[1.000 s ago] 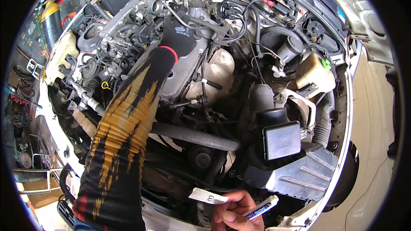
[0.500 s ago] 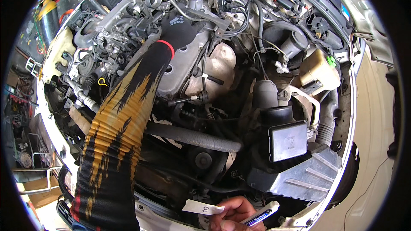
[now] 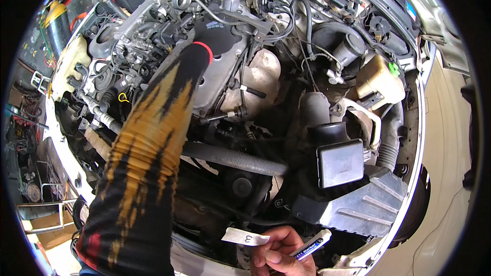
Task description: The person labels wires in a car engine bay using a marker and tape. They write on small pieces of tape, then attach the labeled tape to specific wires within the engine compartment.
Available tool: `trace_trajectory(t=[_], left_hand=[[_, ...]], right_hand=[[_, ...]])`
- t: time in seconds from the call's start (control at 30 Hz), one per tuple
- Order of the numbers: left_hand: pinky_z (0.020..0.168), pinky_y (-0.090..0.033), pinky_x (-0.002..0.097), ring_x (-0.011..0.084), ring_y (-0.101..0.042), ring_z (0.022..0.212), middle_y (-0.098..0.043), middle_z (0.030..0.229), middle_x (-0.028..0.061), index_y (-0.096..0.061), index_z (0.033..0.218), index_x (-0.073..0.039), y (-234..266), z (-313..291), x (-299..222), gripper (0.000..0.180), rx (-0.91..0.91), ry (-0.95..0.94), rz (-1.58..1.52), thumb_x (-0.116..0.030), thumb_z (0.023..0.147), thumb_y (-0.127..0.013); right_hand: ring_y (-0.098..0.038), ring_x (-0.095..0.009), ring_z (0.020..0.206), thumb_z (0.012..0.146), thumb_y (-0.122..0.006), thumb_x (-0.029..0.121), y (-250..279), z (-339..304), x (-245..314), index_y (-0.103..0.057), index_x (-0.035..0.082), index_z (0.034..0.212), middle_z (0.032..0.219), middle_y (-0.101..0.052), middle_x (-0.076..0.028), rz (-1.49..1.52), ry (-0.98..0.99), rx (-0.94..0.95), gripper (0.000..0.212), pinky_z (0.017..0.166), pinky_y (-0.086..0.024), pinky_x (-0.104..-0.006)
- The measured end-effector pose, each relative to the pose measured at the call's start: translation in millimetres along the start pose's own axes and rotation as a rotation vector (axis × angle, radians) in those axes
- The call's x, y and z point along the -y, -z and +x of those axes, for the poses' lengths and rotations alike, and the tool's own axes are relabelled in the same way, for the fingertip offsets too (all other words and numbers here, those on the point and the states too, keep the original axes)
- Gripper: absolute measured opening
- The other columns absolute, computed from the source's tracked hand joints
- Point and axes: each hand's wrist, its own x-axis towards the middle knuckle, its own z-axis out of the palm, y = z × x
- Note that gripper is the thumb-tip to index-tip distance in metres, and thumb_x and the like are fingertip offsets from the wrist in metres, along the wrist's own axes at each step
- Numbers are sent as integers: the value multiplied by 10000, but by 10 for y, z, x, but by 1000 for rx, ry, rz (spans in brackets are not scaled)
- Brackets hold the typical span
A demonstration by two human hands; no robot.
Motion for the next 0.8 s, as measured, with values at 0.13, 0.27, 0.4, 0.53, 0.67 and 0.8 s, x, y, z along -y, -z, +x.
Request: trace_trajectory(t=[0.13, 0.27, 0.4, 0.53, 0.67, 0.8], left_hand=[[1170, -251, 661, 409, -396, 1455, -549, 1501, 183, -658, 1359, -100, -145, 58, 132, 732, 360, 134, -181, -682, 926, -561], [1175, -266, 620, 408, -429, 1433, -586, 1450, 202, -691, 1306, -107, -235, 54, 224, 722, 112, 37, -359, -706, 948, -511], [1072, -429, 502, 402, -623, 1232, -709, 1224, 229, -712, 1256, -97, -126, 77, 316, 707, 160, 79, -802, -701, 956, -500], [905, -536, 473, 406, -704, 1022, -742, 1023, 260, -762, 1077, -35, 3, -64, 227, 620, -25, 172, -742, -620, 914, -634], [885, -561, 488, 391, -712, 1008, -736, 1045, 259, -752, 1092, -17, 98, -138, 69, 605, -322, 385, -459, -570, 848, -741], [874, -563, 501, 389, -715, 999, -738, 1051, 240, -754, 1093, -28, 197, -138, -19, 597, -321, 488, -326, -575, 855, -730]], right_hand=[[-492, -125, 595, 921, -690, 110, 70, -5, -60, -571, 12, 1167, 818, -602, -93, 26, 12, 32, 291, 551, -397, -261], [-494, -127, 602, 931, -691, 120, 78, -31, -50, -569, 6, 1164, 810, -598, -88, 32, 30, 59, 287, 555, -392, -259], [-486, -126, 596, 936, -684, 117, 45, -53, -16, -572, 8, 1162, 806, -595, -87, 44, -2, 41, 275, 554, -382, -264], [-477, -126, 586, 943, -673, 106, 42, -48, -18, -576, 13, 1159, 807, -599, -89, 58, -16, 20, 255, 553, -377, -267], [-484, -133, 587, 952, -662, 96, 83, -38, -31, -577, 11, 1153, 812, -609, -97, 90, -4, 73, 235, 552, -379, -272], [-498, -138, 591, 958, -657, 99, 121, -40, -38, -578, 8, 1149, 814, -612, -100, 53, -4, 48, 227, 552, -386, -276]])
